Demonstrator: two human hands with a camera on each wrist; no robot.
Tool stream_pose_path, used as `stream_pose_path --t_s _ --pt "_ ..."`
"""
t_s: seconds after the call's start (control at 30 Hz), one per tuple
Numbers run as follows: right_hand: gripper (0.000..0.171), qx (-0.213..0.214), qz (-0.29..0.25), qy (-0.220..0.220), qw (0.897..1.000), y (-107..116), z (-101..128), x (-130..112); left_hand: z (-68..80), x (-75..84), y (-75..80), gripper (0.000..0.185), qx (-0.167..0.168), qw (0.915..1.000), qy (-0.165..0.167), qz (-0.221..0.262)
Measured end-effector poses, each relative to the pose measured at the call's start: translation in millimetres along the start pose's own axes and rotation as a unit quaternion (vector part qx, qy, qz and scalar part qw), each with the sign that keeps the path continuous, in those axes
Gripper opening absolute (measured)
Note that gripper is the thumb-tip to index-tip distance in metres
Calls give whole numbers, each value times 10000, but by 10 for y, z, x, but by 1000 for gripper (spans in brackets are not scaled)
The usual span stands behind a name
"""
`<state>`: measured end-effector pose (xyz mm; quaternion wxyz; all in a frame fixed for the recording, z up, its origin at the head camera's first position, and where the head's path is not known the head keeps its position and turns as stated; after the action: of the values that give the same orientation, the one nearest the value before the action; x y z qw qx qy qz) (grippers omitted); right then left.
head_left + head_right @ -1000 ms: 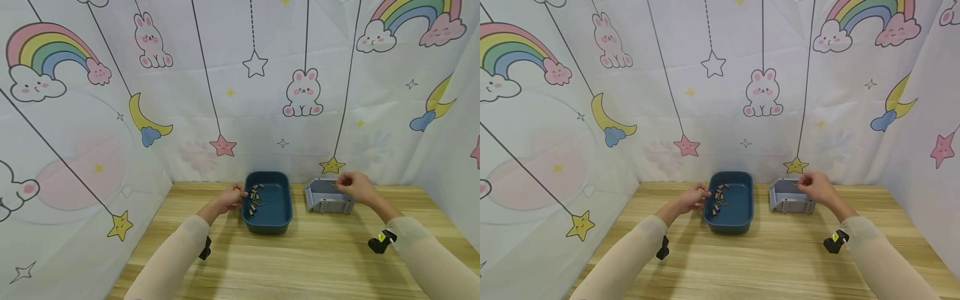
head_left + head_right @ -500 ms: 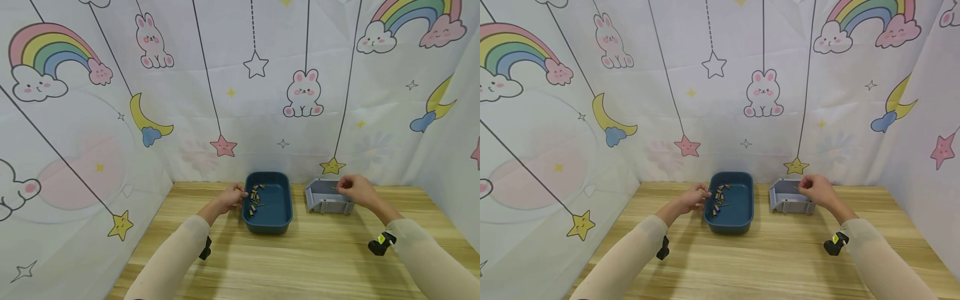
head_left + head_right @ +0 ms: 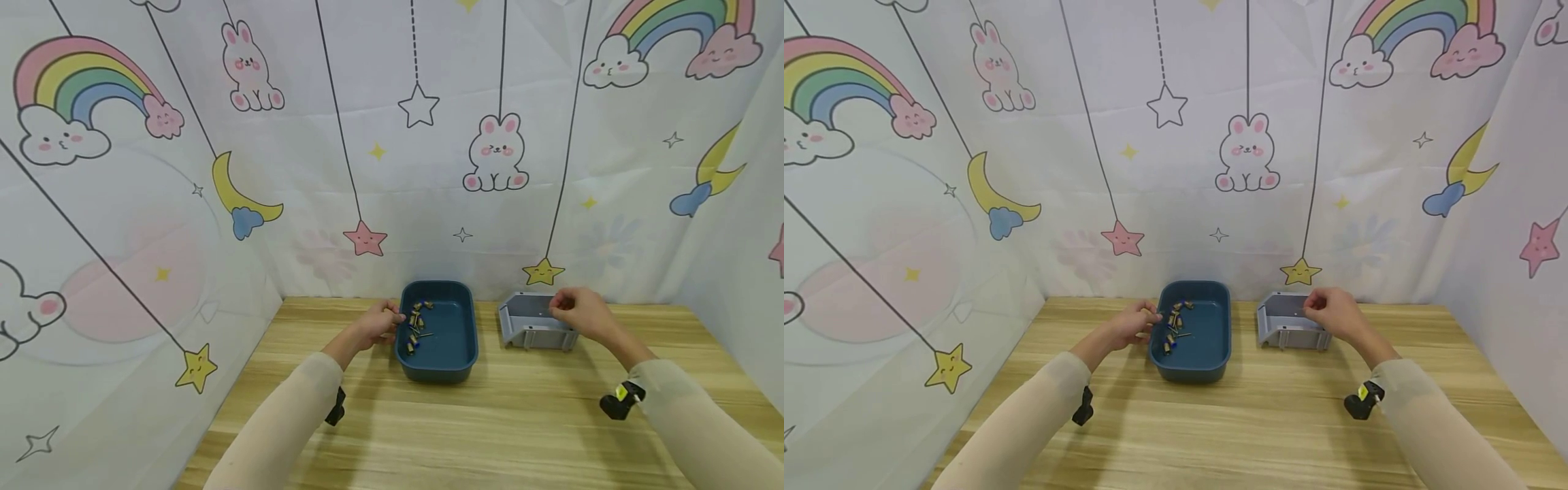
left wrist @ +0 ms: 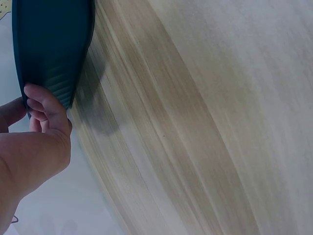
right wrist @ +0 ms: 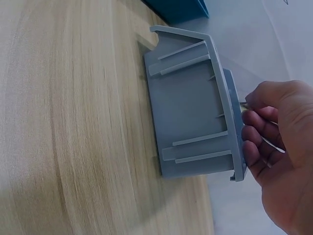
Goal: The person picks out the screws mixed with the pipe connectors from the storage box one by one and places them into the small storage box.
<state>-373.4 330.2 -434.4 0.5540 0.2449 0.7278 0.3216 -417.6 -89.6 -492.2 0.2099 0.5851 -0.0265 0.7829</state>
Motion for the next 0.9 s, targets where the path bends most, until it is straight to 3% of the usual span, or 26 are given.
stream_pose_path --t_s 0.4,0.9 --pt "7 -12 -42 -79 10000 -15 -1 20 4 5 -24 16 -37 10000 8 55" --pt "8 -99 -64 52 9999 -82 -31 -166 -1 -7 -5 18 -4 10000 -20 45"
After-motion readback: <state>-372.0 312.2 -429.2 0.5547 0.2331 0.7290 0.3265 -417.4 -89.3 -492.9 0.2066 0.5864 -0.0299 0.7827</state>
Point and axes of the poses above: each hand's wrist, its own z-axis away from the middle knuckle, its own y-axis out of the back of the hand, x = y × z, the point moved 7 cm from there along -z, towards the middle knuckle, and after that the axes turned 3 degrees about -z, right-handed, at the moved point
